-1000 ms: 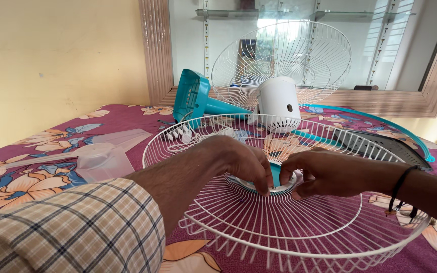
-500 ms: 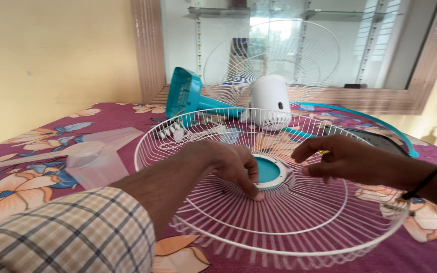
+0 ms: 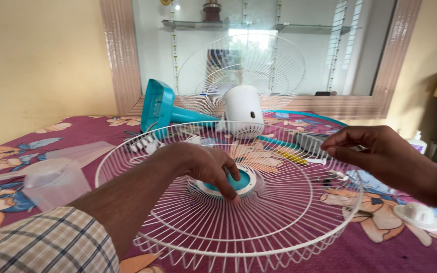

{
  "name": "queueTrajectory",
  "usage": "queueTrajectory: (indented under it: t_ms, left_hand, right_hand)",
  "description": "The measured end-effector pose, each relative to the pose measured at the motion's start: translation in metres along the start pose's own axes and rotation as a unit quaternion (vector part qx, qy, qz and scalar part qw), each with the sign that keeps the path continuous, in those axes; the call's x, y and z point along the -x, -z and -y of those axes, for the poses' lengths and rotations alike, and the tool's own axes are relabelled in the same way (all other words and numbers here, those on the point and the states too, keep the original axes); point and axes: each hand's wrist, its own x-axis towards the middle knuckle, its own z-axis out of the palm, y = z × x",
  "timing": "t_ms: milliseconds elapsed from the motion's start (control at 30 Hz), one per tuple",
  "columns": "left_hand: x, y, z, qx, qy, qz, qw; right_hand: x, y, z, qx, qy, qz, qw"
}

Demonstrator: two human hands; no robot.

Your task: The person aligns a teal central hub onto the center of a white fan cage and uses a yellow-handled screwdriver to tighten multiple screws around the hub. The fan blades and other disassembled parts remain on the bed nearby.

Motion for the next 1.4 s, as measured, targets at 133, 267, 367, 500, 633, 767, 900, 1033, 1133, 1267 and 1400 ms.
queueTrajectory:
  t_ms: [133, 267, 367, 500, 633, 767, 900, 1033, 1133, 1267, 1400]
  left_hand:
    - [-0.007, 0.011, -0.031, -0.036, -0.035, -0.047, 0.998]
    - [-0.01, 0.023, -0.072, -0.072, -0.08, -0.077, 0.991]
    - [-0.013, 0.028, -0.099, -0.08, -0.097, -0.091, 0.988]
    - [-0.024, 0.025, -0.124, -0.104, -0.116, -0.1, 0.983]
    - [-0.038, 0.018, -0.127, -0.141, -0.139, -0.092, 0.976]
    - [-0.05, 0.006, -0.119, -0.171, -0.08, -0.043, 0.981]
    - [-0.053, -0.002, -0.109, -0.168, -0.039, -0.009, 0.985]
    - [-0.054, -0.002, -0.103, -0.159, -0.017, -0.004, 0.987]
    - [-0.049, 0.0, -0.1, -0.153, -0.006, -0.007, 0.988]
    - [-0.04, 0.006, -0.096, -0.157, 0.003, 0.005, 0.988]
    - [-0.034, 0.009, -0.091, -0.171, 0.03, 0.009, 0.985]
  right_hand:
    - [0.021, 0.01, -0.014, 0.035, -0.059, -0.083, 0.994]
    - [0.036, 0.026, -0.038, 0.025, -0.068, -0.127, 0.989]
    - [0.046, 0.035, -0.064, 0.006, -0.1, -0.131, 0.986]
    - [0.058, 0.042, -0.094, -0.026, -0.075, -0.114, 0.99]
    - [0.067, 0.043, -0.106, 0.029, -0.12, -0.109, 0.986]
    - [0.073, 0.039, -0.103, 0.118, -0.121, -0.087, 0.982]
    - [0.06, 0.037, -0.099, 0.15, -0.085, -0.061, 0.983]
    - [0.036, 0.028, -0.11, 0.191, -0.088, -0.045, 0.977]
    - [0.015, 0.017, -0.116, 0.163, -0.063, -0.018, 0.984]
    - [0.005, 0.01, -0.119, 0.186, -0.072, -0.002, 0.98]
    - [0.003, 0.003, -0.119, 0.191, -0.08, -0.016, 0.978]
